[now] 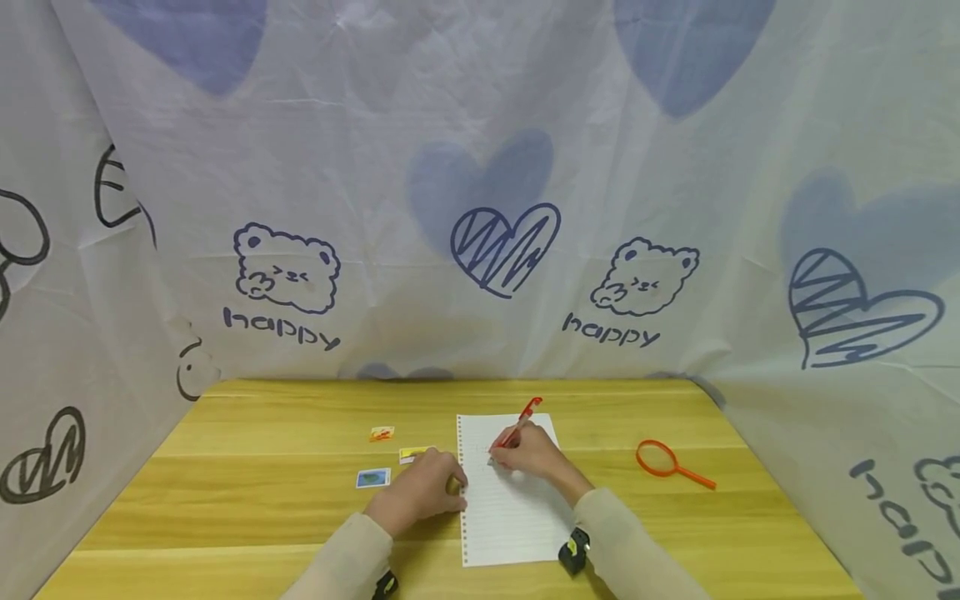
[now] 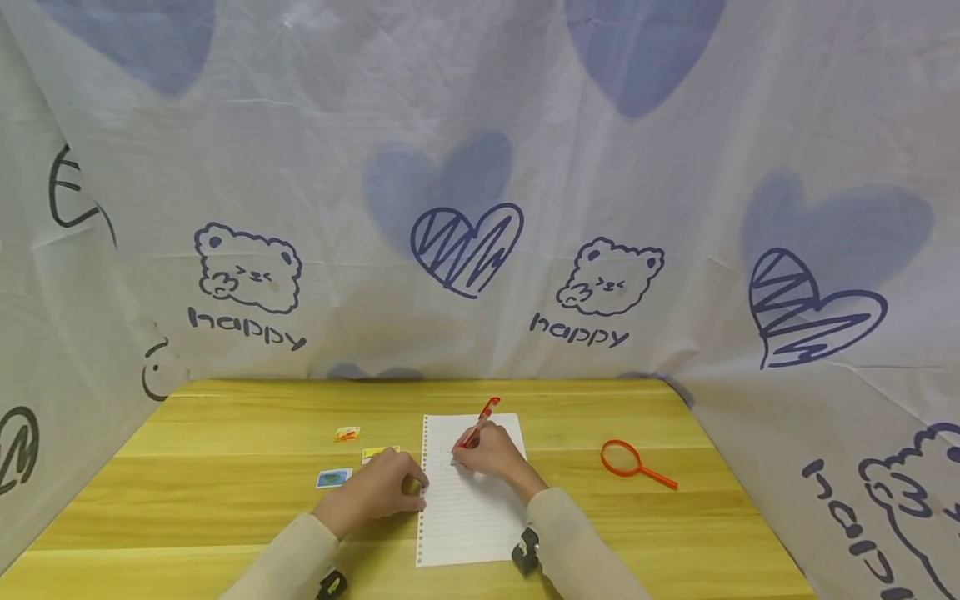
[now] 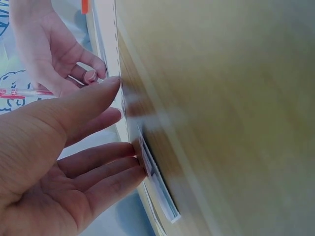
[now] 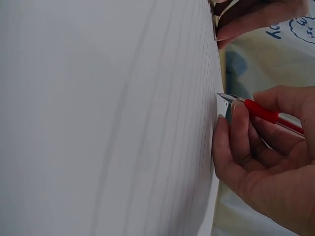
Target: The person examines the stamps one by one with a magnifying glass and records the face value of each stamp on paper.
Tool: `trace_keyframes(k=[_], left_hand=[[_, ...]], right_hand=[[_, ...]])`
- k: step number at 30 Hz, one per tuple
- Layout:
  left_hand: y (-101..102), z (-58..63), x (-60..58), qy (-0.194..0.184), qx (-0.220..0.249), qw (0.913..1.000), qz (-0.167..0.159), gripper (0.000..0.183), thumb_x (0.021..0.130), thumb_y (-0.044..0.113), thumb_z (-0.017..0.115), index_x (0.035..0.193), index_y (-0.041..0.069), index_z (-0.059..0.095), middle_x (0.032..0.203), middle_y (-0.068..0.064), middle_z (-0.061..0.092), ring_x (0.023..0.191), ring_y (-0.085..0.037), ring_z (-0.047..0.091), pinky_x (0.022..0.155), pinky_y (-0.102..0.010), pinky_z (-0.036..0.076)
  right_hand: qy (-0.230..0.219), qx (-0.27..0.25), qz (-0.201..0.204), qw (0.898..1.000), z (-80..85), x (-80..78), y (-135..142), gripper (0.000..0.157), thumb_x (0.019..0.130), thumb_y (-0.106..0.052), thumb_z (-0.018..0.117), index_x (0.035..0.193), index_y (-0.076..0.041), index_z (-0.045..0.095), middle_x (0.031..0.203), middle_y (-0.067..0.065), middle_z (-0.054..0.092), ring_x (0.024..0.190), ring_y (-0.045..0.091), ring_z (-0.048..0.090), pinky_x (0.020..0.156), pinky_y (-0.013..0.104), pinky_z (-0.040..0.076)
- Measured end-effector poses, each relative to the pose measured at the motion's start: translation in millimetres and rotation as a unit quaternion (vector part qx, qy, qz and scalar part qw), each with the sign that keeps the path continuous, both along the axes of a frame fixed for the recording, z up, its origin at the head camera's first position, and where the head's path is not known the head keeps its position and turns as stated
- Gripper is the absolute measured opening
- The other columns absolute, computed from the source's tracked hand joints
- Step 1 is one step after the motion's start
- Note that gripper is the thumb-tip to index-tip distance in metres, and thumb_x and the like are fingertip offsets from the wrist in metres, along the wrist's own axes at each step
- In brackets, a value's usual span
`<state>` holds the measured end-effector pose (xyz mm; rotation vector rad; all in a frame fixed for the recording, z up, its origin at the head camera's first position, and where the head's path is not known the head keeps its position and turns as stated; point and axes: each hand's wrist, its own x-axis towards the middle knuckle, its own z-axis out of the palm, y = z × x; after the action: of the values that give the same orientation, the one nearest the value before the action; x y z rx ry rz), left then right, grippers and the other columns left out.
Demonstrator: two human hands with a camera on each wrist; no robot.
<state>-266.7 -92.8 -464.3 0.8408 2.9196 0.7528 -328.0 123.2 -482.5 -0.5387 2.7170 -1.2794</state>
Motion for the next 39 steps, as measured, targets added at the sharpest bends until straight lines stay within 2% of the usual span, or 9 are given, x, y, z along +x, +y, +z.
trace_keyframes(k=[6, 13, 21, 25, 30, 35, 39], left_hand=[[-0.2, -1.3, -0.9, -0.001, -0.004, 1.0000, 0.002, 0.021, 0.078, 0.013, 0.090, 0.095, 0.004, 0.082, 0.099, -0.008, 0.080, 0.077, -0.009, 0.059, 0.071, -0.028, 0.053], [-0.1, -1.7, -2.2, -0.004, -0.004, 1.0000, 0.003, 0.021, 0.078, 0.014, 0.089, 0.096, 0.004, 0.082, 0.099, -0.009, 0.080, 0.075, -0.008, 0.058, 0.069, -0.026, 0.051], [0.3, -0.6, 0.1, -0.015, -0.008, 0.9998, 0.007, 0.022, 0.079, 0.015, 0.089, 0.097, 0.005, 0.082, 0.100, -0.008, 0.080, 0.077, -0.009, 0.056, 0.072, -0.028, 0.051], [-0.8, -1.1, -0.1, -0.004, -0.006, 0.9999, 0.007, 0.023, 0.079, 0.014, 0.089, 0.098, 0.005, 0.082, 0.100, -0.008, 0.080, 0.077, -0.010, 0.055, 0.072, -0.029, 0.050], [-1.5, -1.5, -0.1, -0.001, -0.006, 0.9999, 0.009, 0.024, 0.079, 0.013, 0.089, 0.100, 0.004, 0.081, 0.103, -0.009, 0.080, 0.078, -0.011, 0.055, 0.072, -0.029, 0.051], [-0.8, -1.7, 0.7, -0.004, -0.008, 0.9999, 0.015, 0.024, 0.079, 0.014, 0.089, 0.100, 0.005, 0.082, 0.106, -0.010, 0.079, 0.086, -0.015, 0.059, 0.078, -0.034, 0.052], [-0.2, -1.9, 0.8, -0.008, -0.009, 0.9998, 0.018, 0.024, 0.080, 0.014, 0.088, 0.101, 0.005, 0.081, 0.107, -0.010, 0.079, 0.085, -0.014, 0.058, 0.078, -0.034, 0.051]], right_hand=[[-0.016, -0.001, 0.007, 1.000, 1.8, 0.6, 0.2, 0.009, 0.090, -0.013, 0.073, 0.087, -0.005, 0.076, 0.068, -0.003, 0.068, 0.063, 0.007, 0.055, 0.061, 0.022, 0.045], [-0.009, 0.002, 0.006, 1.000, 2.2, 0.2, -0.6, 0.009, 0.092, -0.012, 0.072, 0.089, -0.005, 0.077, 0.069, -0.002, 0.069, 0.062, 0.006, 0.056, 0.059, 0.022, 0.046], [-0.037, -0.029, -0.018, 0.999, 6.9, 0.8, 8.6, 0.010, 0.095, -0.014, 0.071, 0.096, -0.005, 0.076, 0.082, 0.004, 0.071, 0.068, 0.009, 0.062, 0.062, 0.021, 0.053], [-0.019, -0.019, -0.014, 1.000, 14.8, 0.5, 18.9, 0.012, 0.095, -0.013, 0.071, 0.101, -0.003, 0.076, 0.090, 0.006, 0.074, 0.070, 0.010, 0.060, 0.064, 0.020, 0.051], [0.014, 0.022, -0.004, 1.000, 21.8, 0.1, 32.6, 0.014, 0.096, -0.013, 0.070, 0.106, -0.005, 0.075, 0.095, 0.006, 0.075, 0.073, 0.010, 0.060, 0.067, 0.021, 0.050], [0.047, 0.062, -0.005, 0.997, 26.8, 0.7, 41.6, 0.010, 0.095, -0.009, 0.071, 0.104, -0.008, 0.076, 0.093, 0.003, 0.074, 0.077, 0.012, 0.059, 0.069, 0.021, 0.047], [0.087, 0.065, 0.011, 0.994, 32.2, 3.4, 49.6, 0.009, 0.093, -0.002, 0.070, 0.100, -0.006, 0.076, 0.094, 0.007, 0.075, 0.085, 0.016, 0.063, 0.071, 0.022, 0.049]])
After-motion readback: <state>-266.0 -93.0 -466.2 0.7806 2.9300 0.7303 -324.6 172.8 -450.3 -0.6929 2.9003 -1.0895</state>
